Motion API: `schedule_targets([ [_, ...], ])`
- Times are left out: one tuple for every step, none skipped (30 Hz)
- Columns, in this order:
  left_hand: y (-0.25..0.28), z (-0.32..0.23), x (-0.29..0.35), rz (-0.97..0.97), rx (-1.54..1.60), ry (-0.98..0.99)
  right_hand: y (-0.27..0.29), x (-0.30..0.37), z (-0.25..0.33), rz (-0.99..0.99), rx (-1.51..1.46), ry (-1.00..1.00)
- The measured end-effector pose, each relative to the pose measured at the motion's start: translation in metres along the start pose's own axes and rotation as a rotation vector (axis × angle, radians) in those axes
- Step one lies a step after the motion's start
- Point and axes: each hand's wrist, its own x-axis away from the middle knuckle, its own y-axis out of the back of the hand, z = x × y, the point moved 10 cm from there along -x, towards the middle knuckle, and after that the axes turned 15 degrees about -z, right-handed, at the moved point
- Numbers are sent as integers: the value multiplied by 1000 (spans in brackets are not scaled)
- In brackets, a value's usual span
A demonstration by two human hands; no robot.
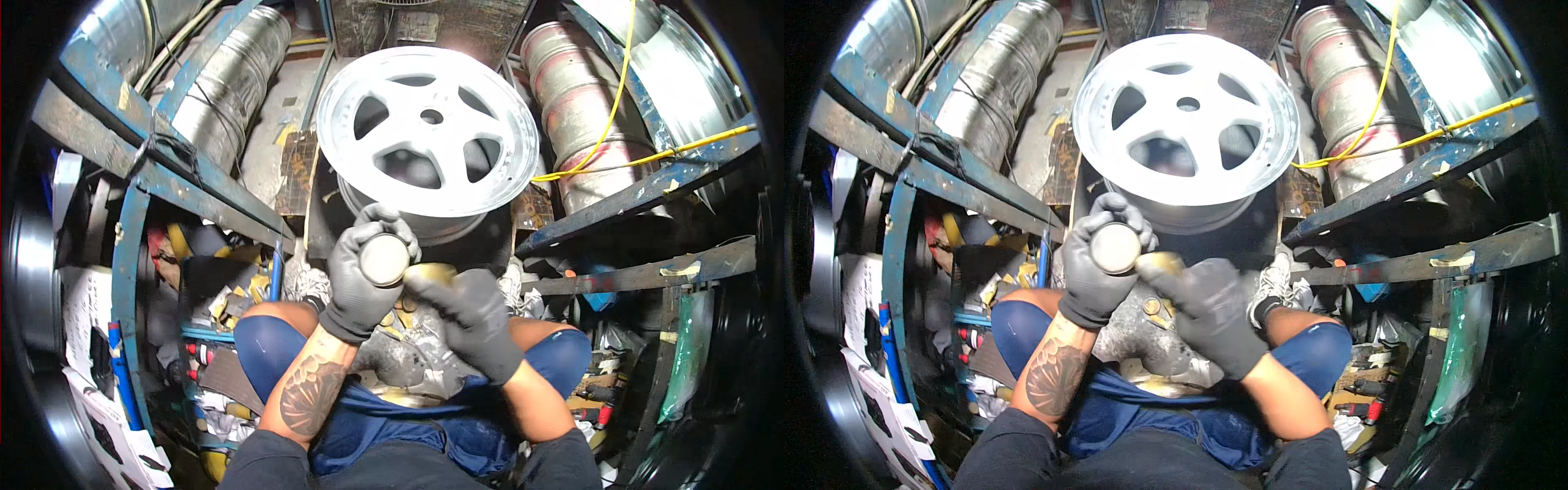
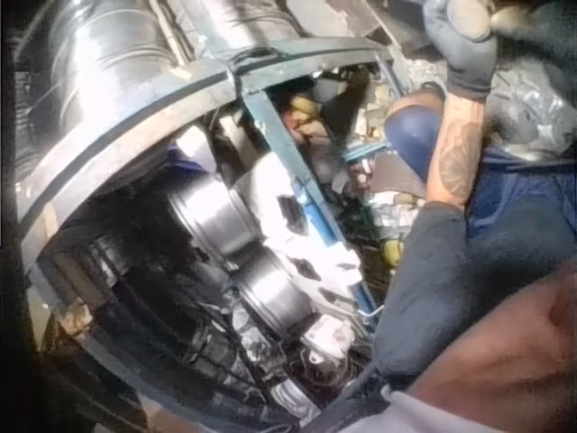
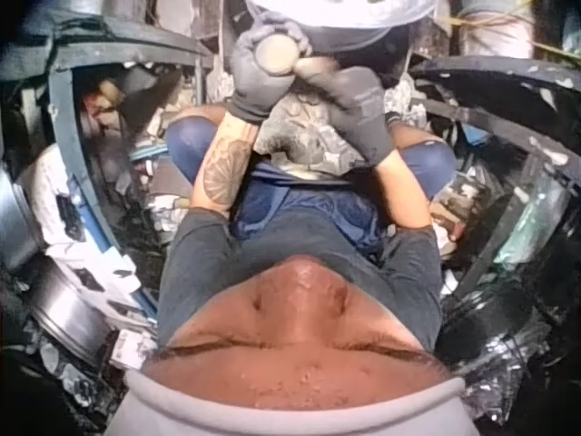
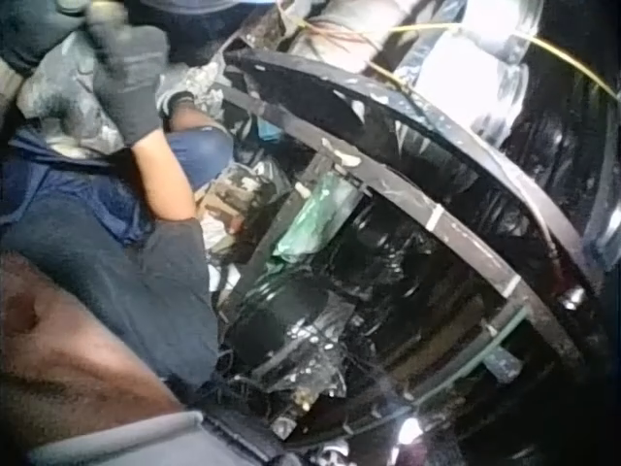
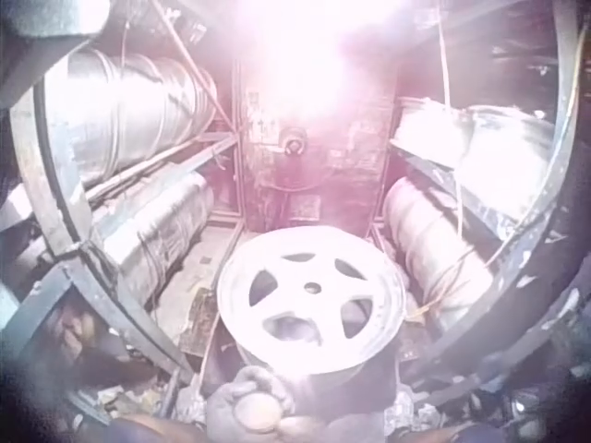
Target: Sanding a car wheel center cap to prepare its surface for finishing.
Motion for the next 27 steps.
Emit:
schedule_targets([
  [-11,-11,5,88,5,-87,12,1,-17,-81,-99,-96],
  [-15,-14,7,114,-18,-98,15,9,-41,-104,-231,-354],
  [-19,-16,10,139,-40,-109,12,19,-60,-124,-364,-611],
  [-18,-14,12,134,-42,-109,15,14,-56,-221,-391,-525],
  [-16,-4,13,118,8,-5,12,14,-54,-218,-394,-529],
  [-15,6,14,101,58,99,13,8,-41,-205,-338,-432],
  [-15,8,16,95,59,107,15,4,-27,-193,-277,-339],
  [-12,10,15,57,38,121,13,10,-30,-141,-223,-320],
  [-8,13,15,18,16,135,14,12,-31,-138,-219,-329],
  [-10,12,16,33,-17,133,11,12,-36,-115,-299,-387],
  [-9,12,15,31,-16,135,7,10,-40,-91,-379,-444],
  [2,13,11,-75,-35,144,15,0,-33,-118,-312,-306],
  [13,13,9,-180,-52,149,15,-1,-33,-116,-314,-306],
  [16,12,7,-182,-51,147,22,-4,-30,-175,-228,-243],
  [7,16,8,-51,-15,200,29,-6,-26,-233,-141,-178],
  [-3,19,12,79,21,253,29,-6,-25,-186,-108,-182],
  [-3,18,12,77,23,252,28,-3,-24,-183,-110,-182],
  [1,19,11,30,33,268,19,3,-38,-160,-383,-375],
  [5,22,10,-16,45,287,9,10,-47,-133,-651,-569],
  [10,21,12,-101,26,301,5,12,-44,-97,-801,-709],
  [9,20,14,-101,30,305,4,11,-41,-96,-796,-711],
  [15,20,14,-155,-6,299,-4,17,-44,-97,-950,-863],
  [19,20,14,-209,-42,293,-11,23,-46,-97,-1103,-1016],
  [19,21,17,-258,-34,299,-9,23,-44,-92,-1116,-1047],
  [17,21,20,-258,-32,297,-7,24,-44,-88,-1115,-1046],
  [13,22,22,-232,10,315,-9,26,-45,-62,-1139,-1068],
  [10,23,24,-206,51,332,-12,29,-45,-34,-1164,-1091],
])
